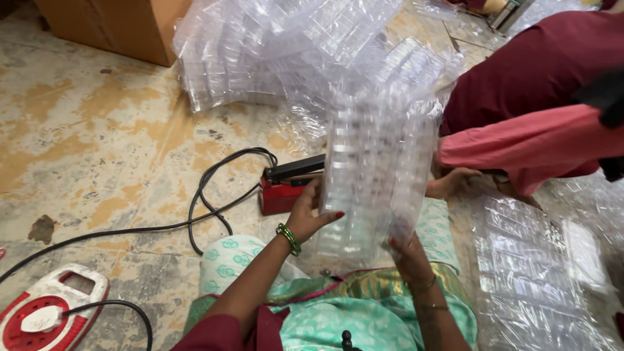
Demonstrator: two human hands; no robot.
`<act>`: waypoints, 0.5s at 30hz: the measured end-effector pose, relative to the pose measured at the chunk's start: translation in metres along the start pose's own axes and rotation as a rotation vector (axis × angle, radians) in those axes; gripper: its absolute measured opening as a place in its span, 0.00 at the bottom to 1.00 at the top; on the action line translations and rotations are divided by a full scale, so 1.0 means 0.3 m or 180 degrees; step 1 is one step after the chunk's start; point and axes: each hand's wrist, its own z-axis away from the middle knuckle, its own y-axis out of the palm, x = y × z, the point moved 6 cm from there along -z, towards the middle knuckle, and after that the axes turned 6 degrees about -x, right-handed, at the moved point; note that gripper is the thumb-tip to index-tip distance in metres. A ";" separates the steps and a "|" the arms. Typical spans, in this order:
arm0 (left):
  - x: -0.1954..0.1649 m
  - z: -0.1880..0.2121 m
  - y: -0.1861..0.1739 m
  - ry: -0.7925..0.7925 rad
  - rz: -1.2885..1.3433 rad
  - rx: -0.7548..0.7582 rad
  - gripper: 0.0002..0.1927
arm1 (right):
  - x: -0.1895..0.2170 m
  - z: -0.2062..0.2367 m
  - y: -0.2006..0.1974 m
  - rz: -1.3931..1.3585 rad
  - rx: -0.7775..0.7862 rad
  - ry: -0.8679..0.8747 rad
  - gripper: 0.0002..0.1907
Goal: The person sits on the floor and heat-seals clear plastic bags containing plastic trays using a hand-operated impulse sealer. They place each bagged tray on the sealer, press the handle down to seal, then set the sealed bag aside and pick up the next one.
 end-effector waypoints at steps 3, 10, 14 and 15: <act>0.056 -0.020 -0.063 0.0264 0.0029 -0.0356 0.52 | 0.126 -0.151 0.133 -0.0055 0.0373 -0.0347 0.47; 0.350 0.181 -0.066 -0.0668 -0.0595 0.0142 0.34 | 0.305 -0.698 0.425 -0.0449 0.0325 0.0113 0.22; 0.440 0.164 -0.050 -0.0795 -0.0699 0.0738 0.33 | 0.361 -1.104 0.673 -0.1046 0.0358 0.0370 0.17; 0.456 0.143 -0.055 -0.0865 -0.0537 0.0716 0.34 | 0.382 -1.209 0.750 -0.1155 0.0437 0.0476 0.18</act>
